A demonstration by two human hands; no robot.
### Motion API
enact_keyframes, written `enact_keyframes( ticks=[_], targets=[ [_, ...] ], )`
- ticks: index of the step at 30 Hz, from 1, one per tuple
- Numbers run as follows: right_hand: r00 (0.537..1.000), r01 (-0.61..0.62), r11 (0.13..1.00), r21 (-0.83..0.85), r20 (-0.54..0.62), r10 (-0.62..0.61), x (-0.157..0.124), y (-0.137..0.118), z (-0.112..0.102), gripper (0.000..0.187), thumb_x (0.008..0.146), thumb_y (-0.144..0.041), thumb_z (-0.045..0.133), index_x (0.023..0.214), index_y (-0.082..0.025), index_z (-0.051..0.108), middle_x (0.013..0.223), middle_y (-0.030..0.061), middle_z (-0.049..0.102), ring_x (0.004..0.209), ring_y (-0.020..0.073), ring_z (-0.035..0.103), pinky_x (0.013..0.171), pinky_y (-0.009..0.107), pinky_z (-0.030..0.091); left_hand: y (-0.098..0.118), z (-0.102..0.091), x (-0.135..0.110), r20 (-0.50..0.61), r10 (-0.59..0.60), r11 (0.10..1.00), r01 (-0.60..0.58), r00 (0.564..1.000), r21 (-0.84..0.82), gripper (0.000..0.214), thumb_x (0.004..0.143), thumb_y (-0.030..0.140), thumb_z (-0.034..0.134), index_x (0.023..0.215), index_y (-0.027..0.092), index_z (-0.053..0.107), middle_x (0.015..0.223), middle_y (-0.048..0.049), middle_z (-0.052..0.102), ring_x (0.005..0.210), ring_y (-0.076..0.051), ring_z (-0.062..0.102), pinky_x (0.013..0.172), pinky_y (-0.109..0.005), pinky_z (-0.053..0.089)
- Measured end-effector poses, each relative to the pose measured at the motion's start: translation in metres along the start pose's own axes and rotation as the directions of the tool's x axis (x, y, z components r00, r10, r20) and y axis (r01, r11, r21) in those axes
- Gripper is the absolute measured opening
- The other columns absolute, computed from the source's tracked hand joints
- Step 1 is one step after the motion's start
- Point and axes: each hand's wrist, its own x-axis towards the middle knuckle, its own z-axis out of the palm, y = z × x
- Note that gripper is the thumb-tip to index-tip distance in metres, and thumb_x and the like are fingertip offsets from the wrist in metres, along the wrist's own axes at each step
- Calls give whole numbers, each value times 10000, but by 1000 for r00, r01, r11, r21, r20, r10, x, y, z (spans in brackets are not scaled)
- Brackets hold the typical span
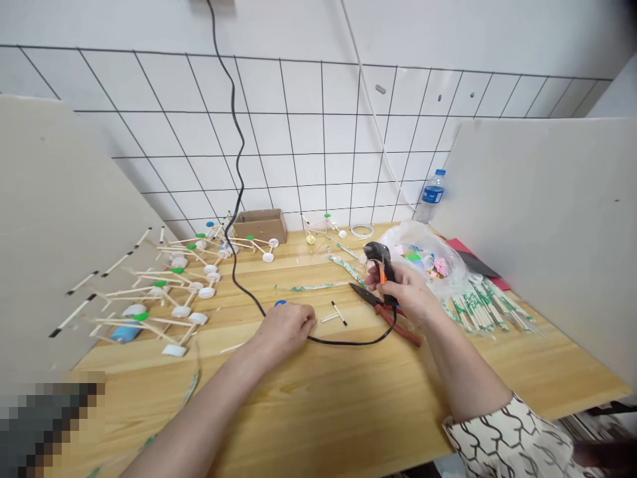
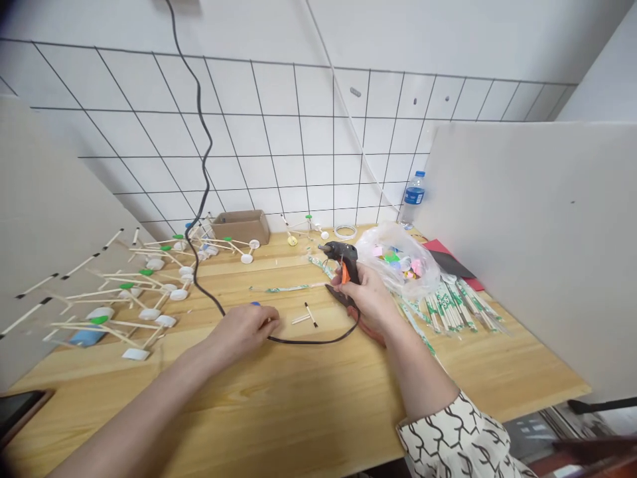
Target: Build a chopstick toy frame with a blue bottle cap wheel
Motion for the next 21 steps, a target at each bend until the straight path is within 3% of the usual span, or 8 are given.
enact_keyframes(
  ticks=[4,6,12,17,21],
  targets=[
    [984,-53,996,-74,166,65,-5,1,-2,139,624,-153,576,759,-159,610,704,-6,633,622,113,551,523,209,399,8,12,2,-42,20,981,-28,999,-190,248,820,211,415,816,196,663,803,-51,701,768,-197,621,636,-272,389],
    [979,-54,996,-65,195,65,-8,1,-1,129,635,-181,628,761,-157,614,683,-11,628,569,95,533,510,206,397,9,21,5,-64,27,972,-41,998,-229,241,816,200,420,807,188,661,793,-53,695,741,-192,612,622,-271,386],
    [988,-57,998,-4,142,57,-12,7,-1,333,607,-267,758,859,-173,561,751,10,652,581,111,576,531,240,455,3,47,12,-195,-10,953,-49,981,-299,229,822,188,414,824,183,643,856,-57,681,783,-185,604,673,-279,410],
    [996,-27,997,-75,87,33,-13,13,1,364,629,-319,763,892,-197,544,638,-33,611,480,86,492,419,199,346,0,61,17,-247,-47,946,-37,968,-324,199,830,211,432,864,182,626,903,-56,657,815,-174,602,703,-276,424],
    [997,-64,989,-131,23,67,-17,11,3,311,661,-396,725,739,-188,507,539,-32,543,468,102,469,398,214,295,-2,67,16,-267,-40,964,-33,963,-262,213,846,222,408,842,188,618,885,-45,639,790,-172,604,654,-277,413]
  ],
)
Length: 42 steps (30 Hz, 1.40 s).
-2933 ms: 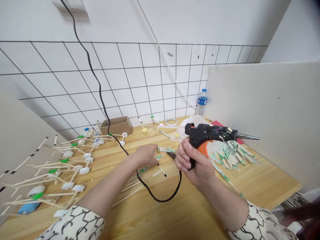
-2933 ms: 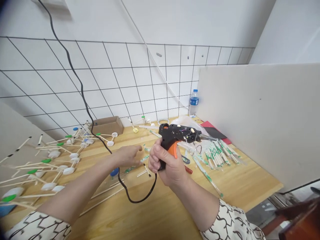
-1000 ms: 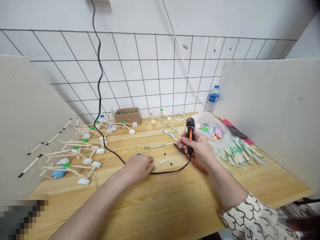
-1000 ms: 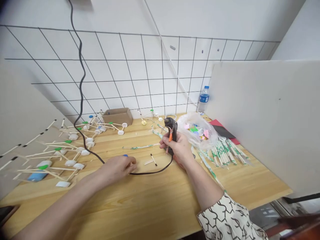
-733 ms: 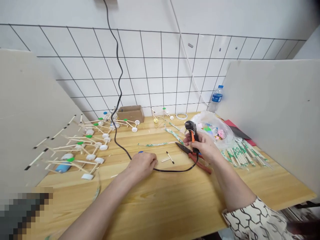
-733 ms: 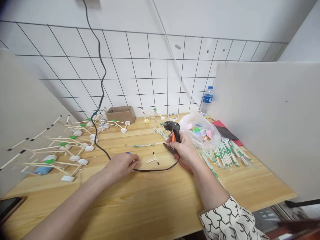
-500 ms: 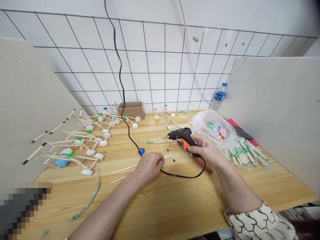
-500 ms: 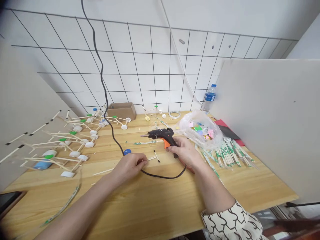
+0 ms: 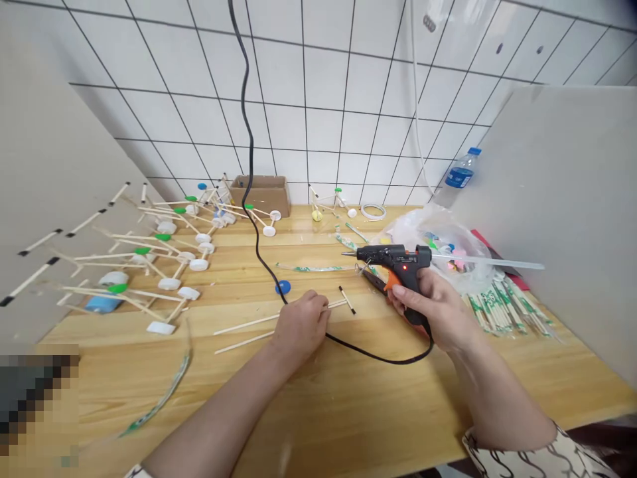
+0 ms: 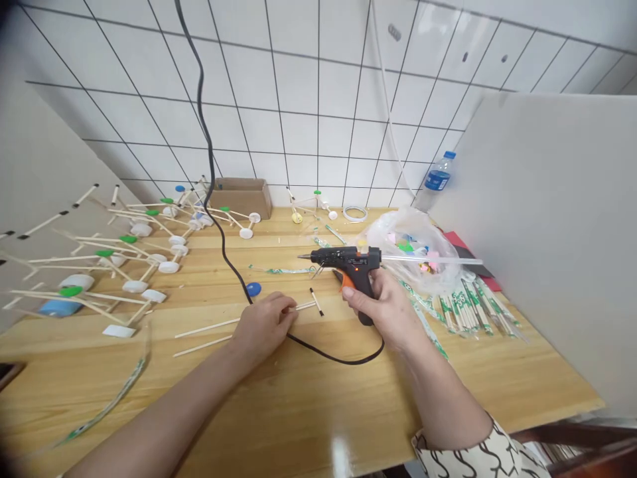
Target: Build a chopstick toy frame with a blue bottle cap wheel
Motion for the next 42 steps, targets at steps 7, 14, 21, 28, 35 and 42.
enact_keyframes(
  ticks=[7,14,21,28,35,42],
  targets=[
    [996,-69,979,-194,50,80,-11,7,-6,257,765,-433,623,817,-185,585,691,1,580,576,118,497,474,231,381,1,-6,-4,16,-12,994,11,1000,113,256,874,222,377,814,184,623,853,-46,636,767,-172,604,627,-274,388],
    [992,34,975,-220,123,-7,-16,9,-3,297,782,-366,616,1041,-223,605,1005,68,660,935,233,596,817,377,470,-1,-3,0,17,-6,992,4,1000,126,284,881,234,374,800,181,641,835,-49,630,761,-174,598,654,-280,401],
    [994,76,863,-500,102,-28,-24,8,-7,228,796,-365,585,967,-221,633,946,61,663,871,241,582,769,361,459,0,-2,0,43,11,991,-16,999,130,294,880,228,363,829,179,648,827,-51,629,747,-178,595,660,-286,406],
    [989,49,850,-525,142,30,-28,8,-6,245,815,-390,561,1006,-247,615,888,36,627,856,230,551,741,329,443,-1,-1,-1,24,-2,992,-1,1000,124,291,880,244,369,809,188,646,815,-43,629,759,-164,596,657,-276,403],
    [967,-64,945,-321,214,138,-28,0,-8,267,818,-420,549,985,-216,596,851,46,602,630,149,548,583,285,466,-1,-2,-1,25,-5,993,3,1000,117,294,876,238,366,796,188,644,817,-40,632,754,-168,597,650,-280,405],
    [944,-53,955,-291,297,143,-25,-6,-10,263,810,-454,551,857,-196,576,595,-13,494,489,114,497,449,236,421,0,-2,-2,20,4,993,-6,1000,115,291,875,239,366,797,186,641,811,-40,632,748,-170,596,646,-280,399]
  ],
)
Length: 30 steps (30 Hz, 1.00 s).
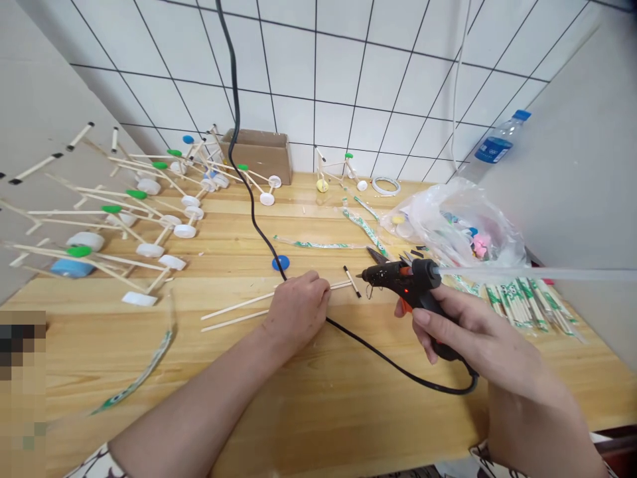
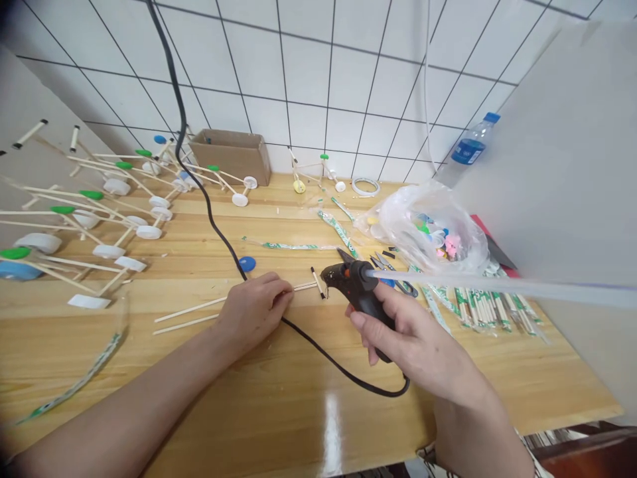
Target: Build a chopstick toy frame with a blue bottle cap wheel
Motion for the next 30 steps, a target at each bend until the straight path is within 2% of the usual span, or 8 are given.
enact_keyframes(
  ticks=[4,7,11,16,21,30],
  targets=[
    [997,-62,993,-103,-45,57,0,5,1,292,835,-489,502,787,-204,541,581,-33,416,478,97,430,420,217,361,1,-1,0,12,9,1000,-10,1000,16,296,878,236,365,815,180,649,818,-49,633,747,-175,596,644,-281,402],
    [995,-48,974,-223,-97,27,1,8,2,286,841,-483,498,785,-209,557,601,-25,421,513,104,400,438,222,342,1,0,0,-2,19,1000,-19,1000,14,298,877,226,364,805,177,648,807,-47,635,740,-181,598,647,-290,405],
    [995,-17,942,-335,-94,-16,3,6,5,294,853,-473,476,780,-206,576,615,-15,445,548,118,413,463,231,345,0,1,1,-14,21,1000,-21,1000,18,295,873,217,368,794,172,648,802,-50,642,737,-188,602,632,-295,401],
    [994,-67,894,-443,-106,21,4,1,9,322,869,-494,430,785,-205,545,673,-16,465,623,128,455,557,241,381,1,0,0,-32,28,999,-27,999,26,284,866,197,380,776,170,648,792,-44,645,732,-178,605,624,-283,396],
    [995,-65,877,-476,-98,20,5,3,9,338,871,-514,411,802,-212,545,654,-21,445,618,133,445,556,248,365,2,-2,1,-19,18,999,-17,1000,39,283,870,200,385,782,170,652,792,-42,649,726,-178,606,620,-284,396],
    [995,-34,895,-445,-100,-12,10,7,11,324,868,-496,436,736,-205,488,662,-25,430,634,129,437,569,242,366,1,0,0,-18,21,999,-20,1000,33,264,862,193,399,782,172,650,795,-38,645,728,-184,610,614,-293,390]
  ],
)
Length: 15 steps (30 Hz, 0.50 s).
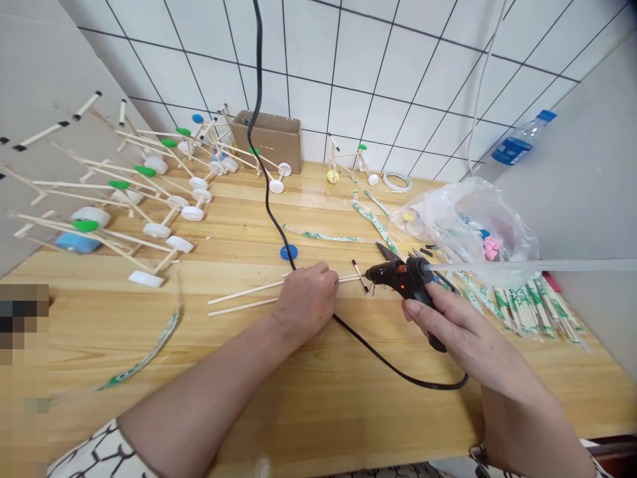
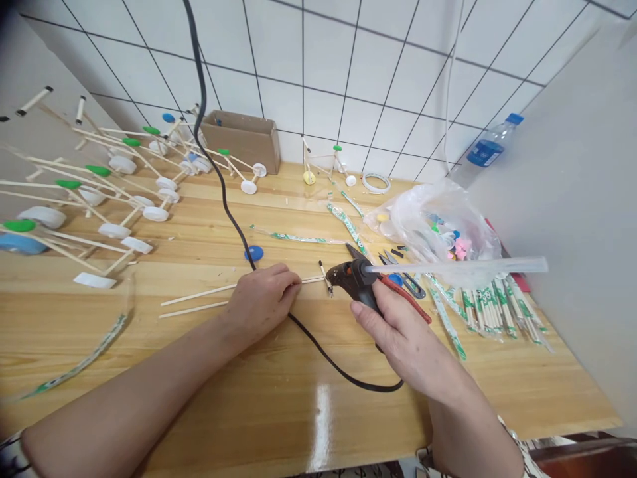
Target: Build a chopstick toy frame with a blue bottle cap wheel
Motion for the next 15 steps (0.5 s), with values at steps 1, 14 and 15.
enact_keyframes(
  ticks=[1,14,15],
  targets=[
    [1000,2,1000,2,-2,-2,0,0,0,325,867,-495,439,726,-205,477,666,-25,426,636,127,434,569,240,365,0,0,0,-4,2,1000,-2,1000,-1,265,862,194,398,782,173,650,793,-37,644,725,-183,609,613,-294,388],
    [1000,6,1000,-14,-19,-6,2,-1,2,307,859,-491,450,760,-205,501,719,-12,491,659,139,456,573,245,374,-1,2,0,-25,7,1000,-8,1000,-18,255,859,201,404,786,174,648,793,-32,641,730,-186,612,611,-293,394],
    [1000,9,1000,-13,-15,-9,2,-1,2,304,861,-489,448,772,-205,507,731,-11,499,668,141,460,580,246,377,-1,2,0,-28,10,1000,-10,1000,-18,255,858,200,404,786,174,647,792,-33,641,731,-187,613,612,-294,396]
  ],
)
